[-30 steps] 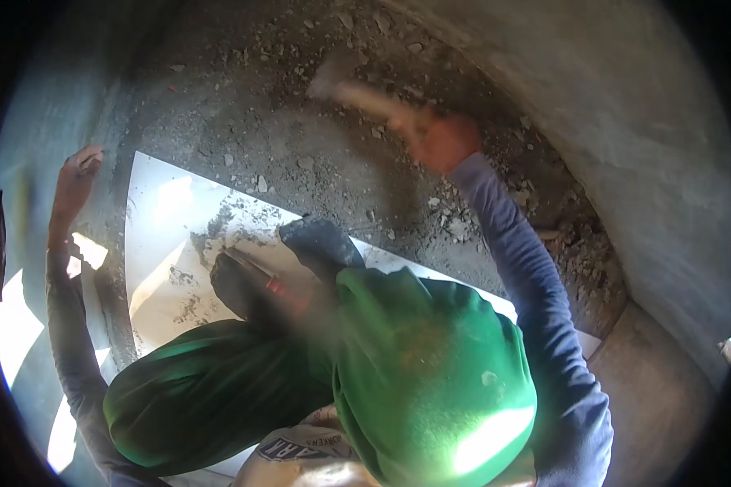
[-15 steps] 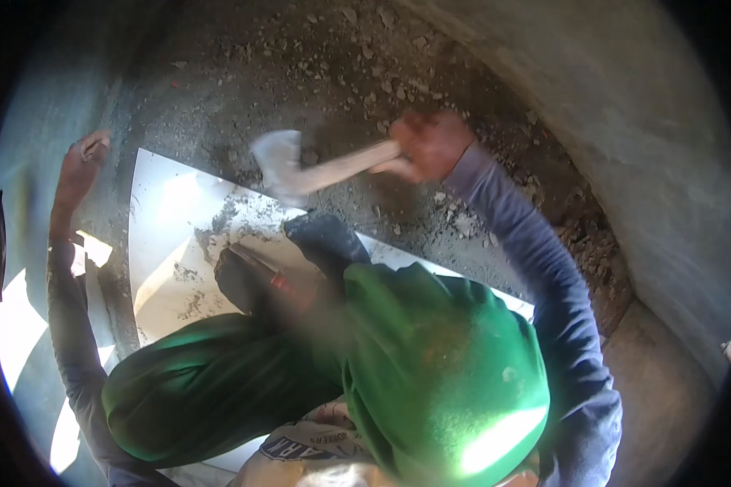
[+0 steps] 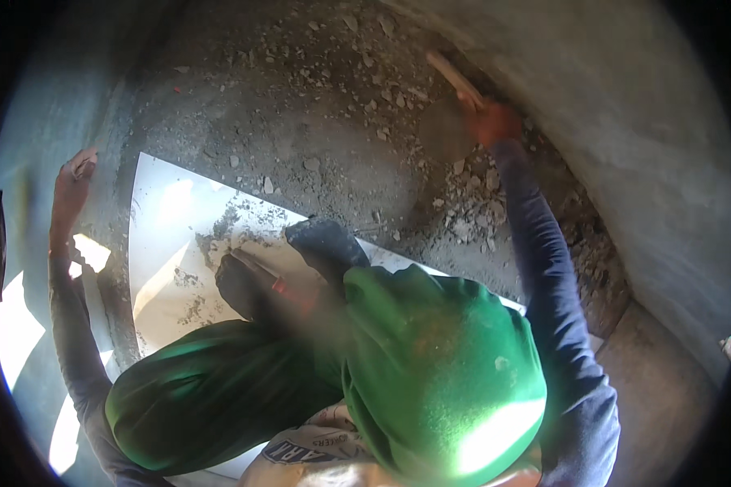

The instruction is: The person levels a concrete floor by striking it with a hammer and clearing away loose debris with their hands while a tile is positioned on one section.

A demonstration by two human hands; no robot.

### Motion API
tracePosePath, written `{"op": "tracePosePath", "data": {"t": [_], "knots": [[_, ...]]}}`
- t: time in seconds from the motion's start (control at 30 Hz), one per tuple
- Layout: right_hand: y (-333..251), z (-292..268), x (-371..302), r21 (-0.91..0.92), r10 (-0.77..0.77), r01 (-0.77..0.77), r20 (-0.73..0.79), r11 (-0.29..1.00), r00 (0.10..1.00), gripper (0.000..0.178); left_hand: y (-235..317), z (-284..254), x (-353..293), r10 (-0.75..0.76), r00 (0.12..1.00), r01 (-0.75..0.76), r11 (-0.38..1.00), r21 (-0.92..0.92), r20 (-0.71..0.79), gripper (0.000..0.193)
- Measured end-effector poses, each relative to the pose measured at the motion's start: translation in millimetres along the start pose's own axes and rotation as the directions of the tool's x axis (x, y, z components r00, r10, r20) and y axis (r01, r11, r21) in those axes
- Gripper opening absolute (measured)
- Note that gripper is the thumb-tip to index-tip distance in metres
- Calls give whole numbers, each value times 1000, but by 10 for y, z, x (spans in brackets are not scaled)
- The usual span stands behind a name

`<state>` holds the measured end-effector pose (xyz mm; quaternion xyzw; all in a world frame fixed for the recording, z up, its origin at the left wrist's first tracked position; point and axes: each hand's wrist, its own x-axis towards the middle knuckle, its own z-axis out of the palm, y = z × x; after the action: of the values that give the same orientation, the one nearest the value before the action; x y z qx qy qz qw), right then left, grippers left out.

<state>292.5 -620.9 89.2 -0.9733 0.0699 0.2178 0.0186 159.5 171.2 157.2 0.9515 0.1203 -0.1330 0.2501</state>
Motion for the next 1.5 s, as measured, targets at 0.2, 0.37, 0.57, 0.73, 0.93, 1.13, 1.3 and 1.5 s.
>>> {"op": "tracePosePath", "data": {"t": [0.2, 0.37, 0.57, 0.73, 0.93, 1.13, 1.3, 1.5], "knots": [[-730, 237, -634, -118, -660, 650, -171, 751, 732, 70, 86, 172, -47, -26, 996, 24, 999, 34, 80, 44], [126, 199, 93, -223, -744, 710, -169, 668, 647, 71, 94, 66, 114, 16, 1000, -15, 1000, -23, 9, 44], [-528, 157, -563, -132, -309, 285, -223, 949, 925, 67, -38, 215, -58, -16, 996, 16, 1000, 5, 87, 43], [302, 270, -83, -87, -532, 526, -217, 846, 819, 70, 94, 197, 91, -13, 999, 15, 999, -31, 49, 42], [-250, 282, -550, -27, -418, 435, -340, 900, 843, 74, 98, 315, -107, -47, 996, 44, 999, 29, 81, 41], [696, 176, 275, 154, -37, 36, 6, 987, 999, 94, 230, 320, 154, 27, 998, -26, 999, -25, 50, 40], [152, 538, -100, 165, -105, 121, -103, 979, 989, 94, -26, 282, -177, -59, 990, 61, 998, -13, 125, 40], [-826, 96, -742, -71, -697, 693, -53, 717, 715, 78, 311, 425, 37, 38, 995, -41, 998, 36, 94, 38]]}}
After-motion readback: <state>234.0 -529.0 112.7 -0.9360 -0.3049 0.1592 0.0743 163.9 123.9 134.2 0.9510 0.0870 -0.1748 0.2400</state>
